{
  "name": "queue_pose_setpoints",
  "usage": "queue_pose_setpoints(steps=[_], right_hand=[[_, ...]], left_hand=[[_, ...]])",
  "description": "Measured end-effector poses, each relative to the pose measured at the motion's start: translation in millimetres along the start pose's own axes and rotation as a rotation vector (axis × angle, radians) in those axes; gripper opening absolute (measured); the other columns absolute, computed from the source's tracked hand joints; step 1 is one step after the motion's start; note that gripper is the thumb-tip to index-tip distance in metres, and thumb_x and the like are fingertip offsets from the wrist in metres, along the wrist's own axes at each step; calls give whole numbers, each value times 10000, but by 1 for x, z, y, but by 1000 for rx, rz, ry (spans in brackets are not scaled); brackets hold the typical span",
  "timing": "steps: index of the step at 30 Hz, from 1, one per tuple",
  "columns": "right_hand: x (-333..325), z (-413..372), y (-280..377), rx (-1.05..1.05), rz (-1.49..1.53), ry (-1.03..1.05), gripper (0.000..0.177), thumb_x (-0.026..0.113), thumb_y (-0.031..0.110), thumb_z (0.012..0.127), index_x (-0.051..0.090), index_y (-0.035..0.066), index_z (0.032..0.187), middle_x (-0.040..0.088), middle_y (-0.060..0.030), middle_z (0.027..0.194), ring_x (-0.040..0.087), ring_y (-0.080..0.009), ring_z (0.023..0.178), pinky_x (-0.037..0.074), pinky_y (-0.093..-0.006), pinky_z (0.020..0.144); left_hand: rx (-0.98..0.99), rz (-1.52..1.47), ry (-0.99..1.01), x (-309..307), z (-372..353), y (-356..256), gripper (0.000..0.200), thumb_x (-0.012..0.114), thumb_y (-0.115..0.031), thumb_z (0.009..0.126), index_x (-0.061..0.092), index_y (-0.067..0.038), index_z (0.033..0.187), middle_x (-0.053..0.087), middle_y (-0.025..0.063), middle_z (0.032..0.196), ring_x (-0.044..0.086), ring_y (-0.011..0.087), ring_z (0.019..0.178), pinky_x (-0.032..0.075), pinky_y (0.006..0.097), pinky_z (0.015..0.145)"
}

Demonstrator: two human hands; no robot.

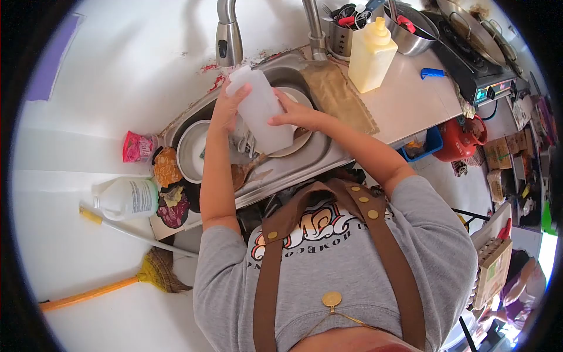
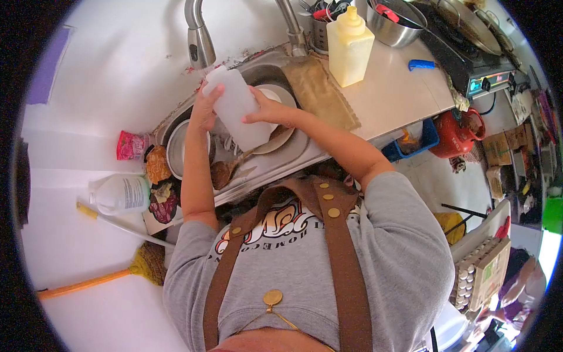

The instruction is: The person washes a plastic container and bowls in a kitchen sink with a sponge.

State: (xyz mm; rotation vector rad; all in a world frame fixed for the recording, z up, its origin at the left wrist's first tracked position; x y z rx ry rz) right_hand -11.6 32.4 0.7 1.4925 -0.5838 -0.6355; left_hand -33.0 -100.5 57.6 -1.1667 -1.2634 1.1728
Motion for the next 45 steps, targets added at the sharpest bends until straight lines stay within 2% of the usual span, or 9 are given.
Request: queue_pose_setpoints(steps=[4, 7, 10, 16, 19, 22, 31, 34, 45], right_hand=[[-23, 8, -22, -23, -176, -165, 820, 685, 408, 804, 282, 69, 1432, 418, -184, 1347, 475, -263, 1174, 397, -378, 975], [-44, -1, -7, -187, -253, -269, 682, 674, 353, 813, 407, 46, 1360, 509, -179, 1265, 510, -265, 1134, 427, -362, 934], [-59, -9, -2, -211, -298, -342, 540, 646, 287, 837, 484, 43, 1290, 557, -156, 1208, 525, -254, 1124, 430, -361, 931], [-77, -17, 2, -238, -395, -412, 398, 582, 199, 888, 520, 79, 1263, 570, -77, 1214, 535, -174, 1091, 426, -319, 921], [-82, -22, -6, -194, -326, -438, 370, 568, 186, 888, 539, 75, 1240, 584, -77, 1185, 550, -176, 1070, 430, -320, 915], [-89, -26, -11, -152, -315, -482, 316, 572, 190, 871, 592, 62, 1159, 600, -127, 1162, 550, -270, 1105, 420, -359, 953], [-88, -46, -3, -124, -491, -499, 237, 551, 181, 869, 624, 72, 1066, 615, -157, 1061, 561, -314, 1032, 433, -383, 906], [-88, -48, -7, -203, -590, -499, 266, 551, 117, 837, 612, 82, 1094, 607, -114, 1010, 574, -245, 916, 458, -350, 818], [-94, -52, -15, -229, -556, -565, 216, 533, 116, 834, 642, 71, 1015, 613, -146, 977, 562, -303, 956, 441, -381, 856]], left_hand=[[391, 949, -300, -28, 8, -29, 708, 802, -321, 704, 473, -7, 1248, 537, 132, 1200, 545, 222, 1081, 464, 342, 883], [23, 320, -261, -29, 3, -20, 750, 820, -366, 658, 495, 25, 1209, 548, 176, 1164, 540, 273, 1089, 449, 360, 902], [483, 963, -304, -9, -3, -57, 712, 821, -372, 653, 524, 34, 1158, 601, 187, 1079, 591, 281, 1008, 473, 367, 857], [579, 1042, -317, 0, -4, -60, 646, 819, -348, 658, 557, 17, 1123, 612, 190, 1074, 612, 274, 955, 490, 370, 809], [226, 396, -209, -23, 14, -22, 704, 823, -371, 649, 540, 20, 1162, 571, 211, 1151, 569, 301, 1047, 455, 392, 883], [494, 774, -251, -16, 4, -46, 737, 827, -361, 656, 511, 11, 1208, 567, 206, 1170, 562, 257, 1077, 474, 360, 861], [269, 173, -330, -36, 1, -15, 681, 806, -247, 695, 480, -17, 1247, 555, 147, 1162, 535, 241, 1088, 453, 362, 893], [600, 892, -437, -10, -25, -65, 732, 819, -278, 669, 471, -11, 1255, 550, 169, 1183, 506, 294, 1133, 418, 392, 942], [422, 730, -290, -16, -11, -66, 780, 806, -317, 669, 446, 7, 1280, 539, 236, 1184, 514, 345, 1127, 410, 432, 959]])
Point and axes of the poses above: each hand's wrist, its own z-axis towards the middle knuckle, its own x-axis out of the palm, y = z × x, the point moved 10 cm from there along z, towards the middle knuckle
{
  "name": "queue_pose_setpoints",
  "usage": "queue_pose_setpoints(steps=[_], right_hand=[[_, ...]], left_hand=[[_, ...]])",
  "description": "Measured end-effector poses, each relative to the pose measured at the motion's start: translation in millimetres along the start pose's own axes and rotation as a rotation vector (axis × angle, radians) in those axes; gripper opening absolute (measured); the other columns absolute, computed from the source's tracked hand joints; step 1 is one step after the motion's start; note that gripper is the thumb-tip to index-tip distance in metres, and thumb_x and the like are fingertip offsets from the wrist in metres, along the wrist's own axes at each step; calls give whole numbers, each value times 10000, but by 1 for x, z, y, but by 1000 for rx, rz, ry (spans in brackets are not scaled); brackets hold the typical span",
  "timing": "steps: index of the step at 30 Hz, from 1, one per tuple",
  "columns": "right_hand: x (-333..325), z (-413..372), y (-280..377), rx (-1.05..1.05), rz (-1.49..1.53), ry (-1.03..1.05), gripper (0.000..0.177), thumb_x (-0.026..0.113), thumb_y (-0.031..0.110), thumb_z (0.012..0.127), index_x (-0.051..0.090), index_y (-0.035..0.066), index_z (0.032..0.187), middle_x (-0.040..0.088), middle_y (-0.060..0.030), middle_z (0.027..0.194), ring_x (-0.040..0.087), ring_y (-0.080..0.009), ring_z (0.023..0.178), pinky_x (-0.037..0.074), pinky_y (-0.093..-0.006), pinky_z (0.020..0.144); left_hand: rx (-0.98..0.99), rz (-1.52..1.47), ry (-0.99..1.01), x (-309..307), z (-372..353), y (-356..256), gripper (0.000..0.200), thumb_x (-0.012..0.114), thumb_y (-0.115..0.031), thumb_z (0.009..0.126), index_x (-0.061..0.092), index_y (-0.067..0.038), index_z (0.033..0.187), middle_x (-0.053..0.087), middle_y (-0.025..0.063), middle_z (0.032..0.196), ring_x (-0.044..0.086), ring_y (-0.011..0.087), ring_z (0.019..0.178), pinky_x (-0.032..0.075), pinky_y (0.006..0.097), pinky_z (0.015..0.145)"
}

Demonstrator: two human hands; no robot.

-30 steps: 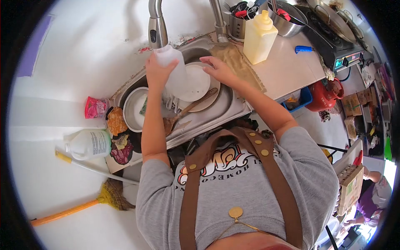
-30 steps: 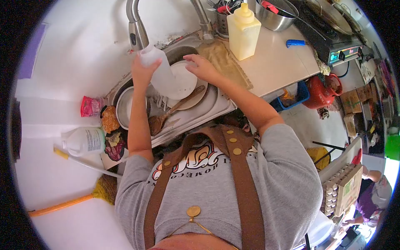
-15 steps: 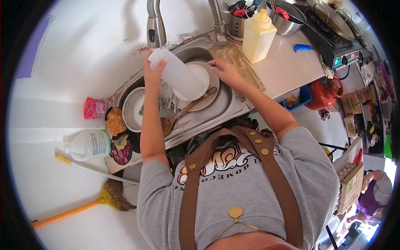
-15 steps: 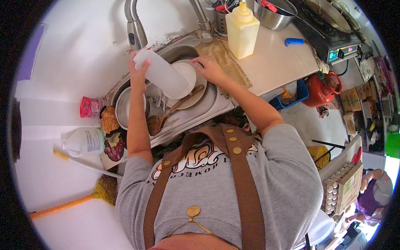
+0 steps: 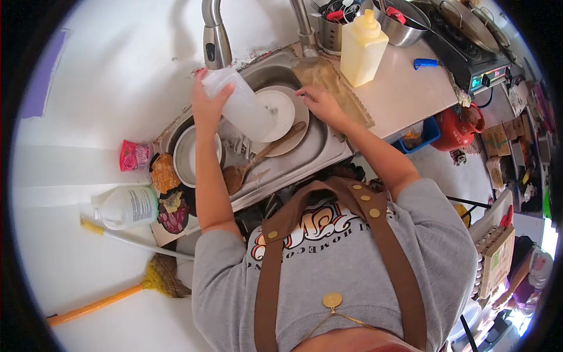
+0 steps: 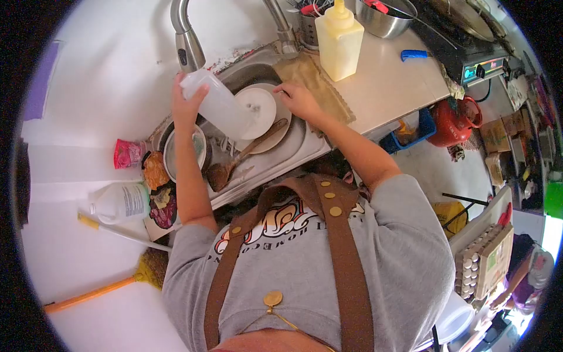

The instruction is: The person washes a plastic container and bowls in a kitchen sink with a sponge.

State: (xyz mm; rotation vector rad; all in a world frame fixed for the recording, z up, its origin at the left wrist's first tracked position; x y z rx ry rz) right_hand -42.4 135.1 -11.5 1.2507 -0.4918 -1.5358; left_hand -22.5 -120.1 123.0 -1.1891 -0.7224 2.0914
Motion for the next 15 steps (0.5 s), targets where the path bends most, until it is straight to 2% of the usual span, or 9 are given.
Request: queue_pose_setpoints(steps=[1, 4, 7, 10, 13, 15], right_hand=[[1, 0, 0, 28, 21, 13, 214, 525, 127, 838, 646, 68, 1004, 617, -155, 978, 559, -320, 983, 438, -396, 878], [0, 2, 3, -14, -36, 18, 206, 530, 130, 838, 647, 63, 994, 617, -157, 967, 566, -323, 960, 444, -396, 861], [-2, 0, 2, 21, -4, 26, 201, 540, 134, 837, 650, 64, 990, 620, -151, 973, 566, -318, 964, 445, -393, 858], [-6, 0, 10, -24, -11, 1, 199, 543, 137, 838, 656, 63, 984, 624, -150, 991, 572, -310, 957, 452, -384, 837], [-1, 2, 5, 133, 42, 81, 235, 539, 185, 871, 642, 79, 1055, 634, -138, 1039, 578, -292, 1004, 446, -368, 872], [9, 12, 3, 145, 198, 46, 323, 536, 243, 894, 588, 63, 1157, 604, -157, 1131, 545, -291, 1089, 422, -368, 928]], left_hand=[[-144, -140, 53, 4, -1, 11, 788, 806, -322, 665, 444, 17, 1278, 541, 244, 1170, 514, 349, 1123, 413, 443, 956], [117, 372, 135, 21, -10, -15, 789, 807, -342, 675, 447, 27, 1272, 535, 237, 1194, 536, 315, 1100, 427, 423, 942], [-223, -400, 118, 33, -5, 40, 792, 797, -343, 691, 441, 30, 1291, 534, 190, 1198, 531, 282, 1099, 415, 388, 951], [222, 297, -111, 15, -4, 24, 792, 800, -337, 700, 417, 21, 1294, 530, 172, 1190, 550, 243, 1043, 472, 358, 863], [-229, -126, -325, -3, -16, 84, 759, 792, -302, 721, 412, 24, 1291, 525, 180, 1201, 540, 273, 1072, 467, 400, 870], [-475, -356, -485, 3, -37, 115, 675, 707, -375, 786, 431, -12, 1284, 529, 164, 1212, 536, 295, 1088, 458, 442, 879]])
Point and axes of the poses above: each hand's wrist, its own z-axis towards the middle knuckle, its own x-axis out of the palm, y = z × x, the point moved 10 cm from there along z, towards the middle knuckle
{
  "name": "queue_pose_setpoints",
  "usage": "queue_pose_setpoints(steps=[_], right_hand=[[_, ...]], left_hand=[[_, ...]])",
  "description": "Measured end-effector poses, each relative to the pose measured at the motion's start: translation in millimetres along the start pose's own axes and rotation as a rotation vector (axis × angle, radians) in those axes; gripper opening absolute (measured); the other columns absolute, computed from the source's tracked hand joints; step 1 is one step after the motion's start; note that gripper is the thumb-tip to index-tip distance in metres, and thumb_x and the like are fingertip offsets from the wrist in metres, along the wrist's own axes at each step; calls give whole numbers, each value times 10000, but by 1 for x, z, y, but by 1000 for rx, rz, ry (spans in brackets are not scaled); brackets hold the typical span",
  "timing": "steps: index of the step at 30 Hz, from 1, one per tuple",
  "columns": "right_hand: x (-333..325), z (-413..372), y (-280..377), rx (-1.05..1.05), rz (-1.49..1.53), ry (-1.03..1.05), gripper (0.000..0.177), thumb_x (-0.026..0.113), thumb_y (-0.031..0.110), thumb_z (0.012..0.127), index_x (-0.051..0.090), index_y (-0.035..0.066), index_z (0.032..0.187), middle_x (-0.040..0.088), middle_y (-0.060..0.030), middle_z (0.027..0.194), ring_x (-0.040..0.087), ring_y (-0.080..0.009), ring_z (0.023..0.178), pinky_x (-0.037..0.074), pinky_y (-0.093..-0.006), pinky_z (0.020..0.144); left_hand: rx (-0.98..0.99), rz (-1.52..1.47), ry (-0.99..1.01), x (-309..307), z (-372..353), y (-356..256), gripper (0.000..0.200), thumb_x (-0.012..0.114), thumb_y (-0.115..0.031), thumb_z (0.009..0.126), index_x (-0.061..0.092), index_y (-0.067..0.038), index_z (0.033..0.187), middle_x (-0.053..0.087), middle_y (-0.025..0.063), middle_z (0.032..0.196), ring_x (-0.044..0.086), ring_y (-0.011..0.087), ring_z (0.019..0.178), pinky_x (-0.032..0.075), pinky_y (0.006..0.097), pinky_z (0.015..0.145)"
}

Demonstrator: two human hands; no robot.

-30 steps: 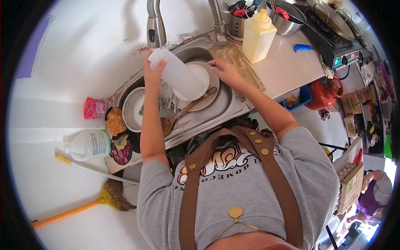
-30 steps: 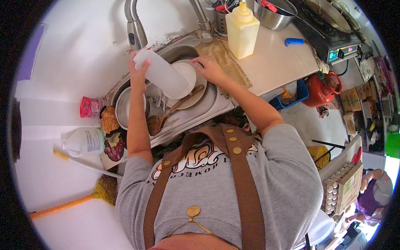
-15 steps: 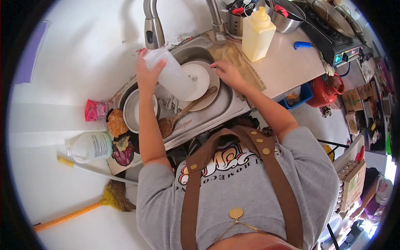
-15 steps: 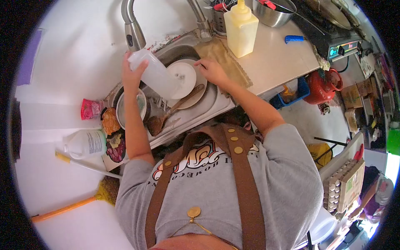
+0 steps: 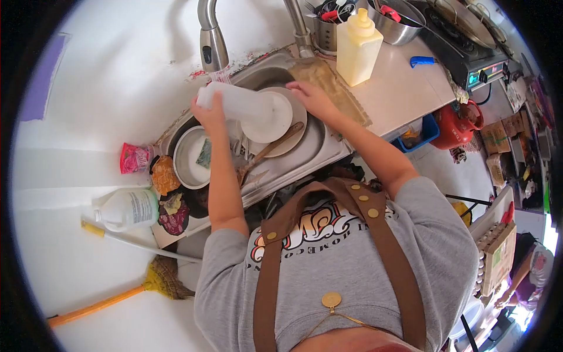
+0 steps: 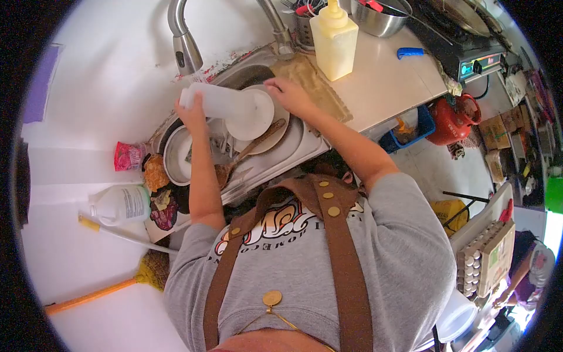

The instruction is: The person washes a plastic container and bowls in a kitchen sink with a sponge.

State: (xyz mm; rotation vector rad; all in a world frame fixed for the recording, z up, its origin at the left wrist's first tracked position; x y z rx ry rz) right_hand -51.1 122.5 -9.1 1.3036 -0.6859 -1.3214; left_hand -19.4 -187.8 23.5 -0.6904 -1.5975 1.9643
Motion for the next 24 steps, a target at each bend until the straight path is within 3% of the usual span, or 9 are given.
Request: queue_pose_setpoints(steps=[1, 4, 7, 10, 12, 14, 16, 19, 24], right_hand=[[6, 8, -2, 4, 77, -13, 373, 534, 273, 906, 561, 55, 1208, 589, -166, 1176, 529, -290, 1132, 409, -368, 956], [38, 43, 24, -173, 161, -45, 561, 535, 369, 911, 438, -1, 1320, 496, -224, 1292, 437, -323, 1243, 353, -379, 1027], [63, 68, 66, -238, -20, -51, 625, 555, 352, 908, 346, 10, 1387, 400, -231, 1368, 451, -291, 1224, 396, -347, 990], [79, 89, 81, -169, 62, -89, 706, 577, 483, 853, 437, -35, 1310, 454, -281, 1292, 397, -384, 1261, 354, -400, 1026], [96, 105, 90, -197, -90, -8, 684, 606, 523, 812, 520, -4, 1240, 523, -266, 1208, 479, -368, 1184, 401, -407, 973], [113, 116, 100, -245, -170, 97, 643, 628, 550, 779, 593, 29, 1154, 588, -234, 1101, 555, -347, 1077, 443, -406, 909], [123, 119, 118, -305, -174, 222, 584, 643, 566, 754, 655, 65, 1053, 649, -185, 972, 624, -323, 939, 478, -397, 833], [120, 113, 124, -139, 2, 301, 483, 631, 537, 765, 676, 97, 959, 667, -69, 800, 638, -265, 771, 490, -355, 759], [135, 90, 127, -83, 199, 681, 330, 591, 389, 808, 642, 128, 1004, 630, 2, 966, 583, -153, 900, 469, -298, 779]], left_hand=[[-136, -103, -75, -5, -4, 21, 640, 664, -412, 818, 440, -30, 1280, 531, 155, 1218, 534, 306, 1096, 453, 463, 883], [-658, -593, 350, 37, -29, 74, 541, 437, -507, 912, 472, -104, 1270, 534, 102, 1241, 518, 325, 1121, 420, 528, 920], [-861, -914, 352, 51, -54, 96, 452, 346, -426, 955, 479, -124, 1264, 513, 86, 1277, 514, 311, 1124, 447, 516, 905], [-898, -955, 345, 56, -62, 114, 435, 410, -428, 937, 507, -124, 1232, 516, 112, 1250, 498, 277, 1132, 491, 496, 871], [-637, -741, 510, 58, -42, 147, 385, 397, -379, 944, 538, -123, 1195, 551, 80, 1213, 517, 283, 1103, 451, 505, 923], [-726, -782, 531, 59, -43, 157, 349, 409, -345, 942, 559, -121, 1164, 576, 59, 1176, 529, 281, 1081, 438, 501, 947], [-1168, -1078, 404, 67, -66, 151, 320, 446, -326, 931, 568, -118, 1141, 593, 49, 1137, 535, 271, 1065, 453, 483, 941], [-1061, -1121, 435, 72, -57, 142, 316, 466, -328, 923, 563, -122, 1143, 592, 44, 1122, 542, 245, 1056, 467, 476, 930], [-702, -1086, 556, 90, -73, 37, 320, 476, -334, 919, 541, -123, 1151, 585, 40, 1120, 551, 214, 1047, 463, 454, 935]])
Point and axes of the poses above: each hand's wrist, its own z-axis towards the middle knuckle, its own x-axis out of the palm, y = z × x, the point moved 10 cm from there along z, towards the middle knuckle
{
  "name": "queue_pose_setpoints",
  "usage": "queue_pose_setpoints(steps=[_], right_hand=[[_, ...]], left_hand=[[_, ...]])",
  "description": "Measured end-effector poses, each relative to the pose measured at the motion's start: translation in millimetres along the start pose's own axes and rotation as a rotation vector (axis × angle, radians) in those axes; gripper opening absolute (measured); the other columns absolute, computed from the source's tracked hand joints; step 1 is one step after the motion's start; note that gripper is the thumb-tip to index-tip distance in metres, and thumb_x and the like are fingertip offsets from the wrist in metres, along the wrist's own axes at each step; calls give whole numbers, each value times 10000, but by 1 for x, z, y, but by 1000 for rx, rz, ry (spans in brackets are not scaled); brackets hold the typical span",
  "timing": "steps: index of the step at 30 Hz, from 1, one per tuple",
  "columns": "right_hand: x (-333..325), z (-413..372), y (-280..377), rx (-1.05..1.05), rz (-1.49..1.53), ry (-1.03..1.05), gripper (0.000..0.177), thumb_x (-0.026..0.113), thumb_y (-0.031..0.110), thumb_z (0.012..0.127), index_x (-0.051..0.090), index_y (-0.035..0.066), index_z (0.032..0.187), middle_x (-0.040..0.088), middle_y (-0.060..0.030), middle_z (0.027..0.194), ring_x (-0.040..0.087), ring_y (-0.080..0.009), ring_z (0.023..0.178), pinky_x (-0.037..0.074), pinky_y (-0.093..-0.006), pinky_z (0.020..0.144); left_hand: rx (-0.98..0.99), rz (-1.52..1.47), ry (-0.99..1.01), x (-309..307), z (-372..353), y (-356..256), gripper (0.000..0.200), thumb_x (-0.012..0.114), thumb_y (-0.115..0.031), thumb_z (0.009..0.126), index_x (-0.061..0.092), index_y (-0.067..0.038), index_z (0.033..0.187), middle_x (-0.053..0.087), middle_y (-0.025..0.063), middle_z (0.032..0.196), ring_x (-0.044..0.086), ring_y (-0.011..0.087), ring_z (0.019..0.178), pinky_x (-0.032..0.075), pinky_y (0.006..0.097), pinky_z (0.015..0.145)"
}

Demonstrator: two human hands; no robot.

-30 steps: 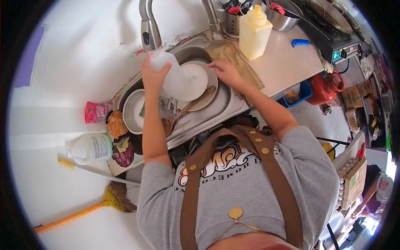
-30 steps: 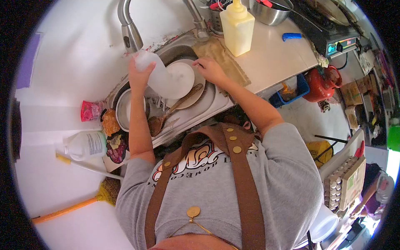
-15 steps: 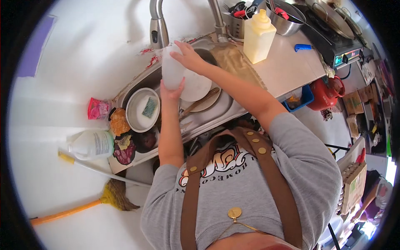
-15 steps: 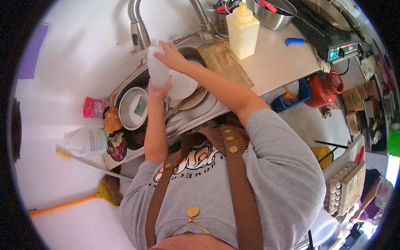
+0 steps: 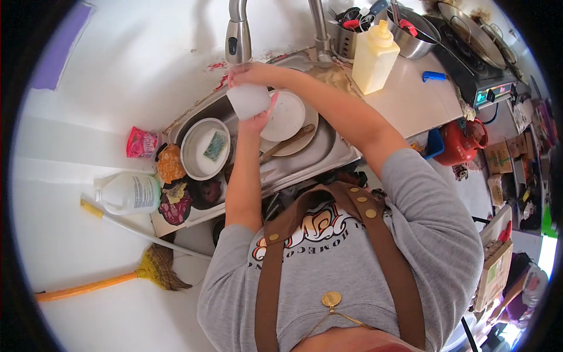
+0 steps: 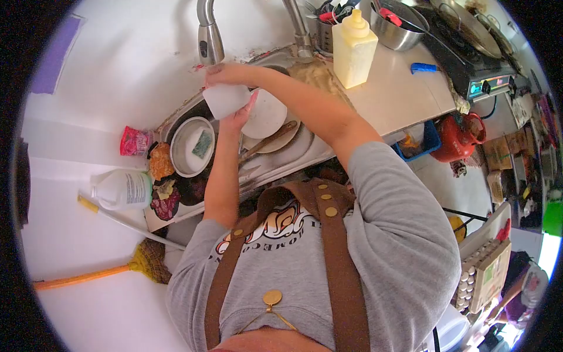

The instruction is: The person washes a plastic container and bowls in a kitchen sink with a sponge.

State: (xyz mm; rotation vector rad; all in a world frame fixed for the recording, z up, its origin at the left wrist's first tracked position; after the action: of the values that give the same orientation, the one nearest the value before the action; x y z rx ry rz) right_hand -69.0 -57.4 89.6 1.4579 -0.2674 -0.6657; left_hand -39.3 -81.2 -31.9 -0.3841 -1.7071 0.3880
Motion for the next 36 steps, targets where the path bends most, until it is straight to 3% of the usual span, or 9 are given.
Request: queue_pose_setpoints(steps=[3, 6, 10, 13, 18, 22, 28, 34, 36], right_hand=[[12, -32, -1, 164, -7, 185, 328, 551, 319, 831, 609, 141, 1101, 597, 3, 1081, 540, -135, 1004, 429, -279, 853], [15, -42, -12, 137, -58, 293, 466, 543, 398, 842, 535, 149, 1236, 509, -67, 1240, 477, -208, 1143, 384, -334, 963], [-13, -23, -36, -63, -420, 4, 692, 576, 515, 815, 439, 105, 1355, 434, -145, 1355, 413, -314, 1260, 323, -382, 1057], [-52, -20, -45, 24, -556, -394, 805, 619, 533, 785, 390, 33, 1372, 375, -232, 1383, 375, -373, 1288, 298, -410, 1077], [-49, -31, -27, 90, -421, -489, 813, 658, 467, 772, 360, -1, 1366, 333, -320, 1368, 377, -445, 1262, 359, -433, 1033], [-26, -23, -24, -45, -687, -485, 746, 642, 420, 788, 374, 5, 1346, 318, -321, 1369, 414, -484, 1208, 398, -460, 992], [-5, -21, -21, -202, -630, -601, 695, 616, 421, 807, 391, 26, 1332, 414, -309, 1299, 484, -473, 1138, 417, -481, 961], [-36, 0, -60, 255, -47, -628, 520, 628, 368, 828, 529, 9, 1191, 616, -204, 1083, 592, -310, 1032, 463, -403, 862], [-32, 10, -56, 190, -49, -492, 486, 633, 358, 830, 551, -1, 1148, 617, -200, 1083, 597, -287, 1016, 468, -385, 850]], left_hand=[[-60, -102, 303, 23, 9, 8, 369, 451, -357, 923, 502, -113, 1195, 560, 54, 1166, 545, 223, 1071, 450, 425, 957], [-193, -270, 663, 6, 37, 16, 434, 418, -391, 927, 459, -104, 1251, 528, 76, 1222, 534, 241, 1104, 435, 400, 977], [-2, -155, 409, 34, 21, 14, 521, 387, -446, 937, 401, -113, 1337, 499, 105, 1283, 531, 258, 1133, 470, 413, 935], [-12, 87, 295, 19, 40, 17, 558, 375, -473, 946, 362, -129, 1385, 477, 111, 1322, 526, 263, 1153, 491, 429, 909], [67, 463, 271, 2, 54, 3, 574, 358, -515, 942, 368, -148, 1383, 471, 117, 1327, 521, 275, 1158, 477, 450, 930], [-10, 529, -25, 3, 32, -12, 612, 300, -574, 937, 362, -169, 1391, 466, 110, 1336, 488, 285, 1198, 435, 470, 972], [129, 300, 31, 17, 0, -36, 648, 285, -607, 926, 414, -122, 1335, 520, 76, 1280, 497, 254, 1182, 417, 451, 984], [66, 225, 189, 5, 16, -29, 605, 336, -598, 915, 455, -133, 1285, 563, 74, 1171, 564, 247, 1060, 486, 395, 894], [-26, 171, 206, -1, 19, -20, 563, 355, -563, 923, 469, -125, 1257, 574, 73, 1130, 580, 235, 1020, 503, 382, 864]])
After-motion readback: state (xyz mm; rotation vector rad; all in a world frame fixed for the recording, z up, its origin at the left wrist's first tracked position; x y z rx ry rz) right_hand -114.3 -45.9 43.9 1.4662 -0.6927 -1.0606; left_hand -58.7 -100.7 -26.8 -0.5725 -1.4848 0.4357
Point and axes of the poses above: each hand's wrist, its own z-axis towards the middle knuckle, its own x-axis out of the palm, y = z × x, the point moved 10 cm from there along z, towards the middle knuckle
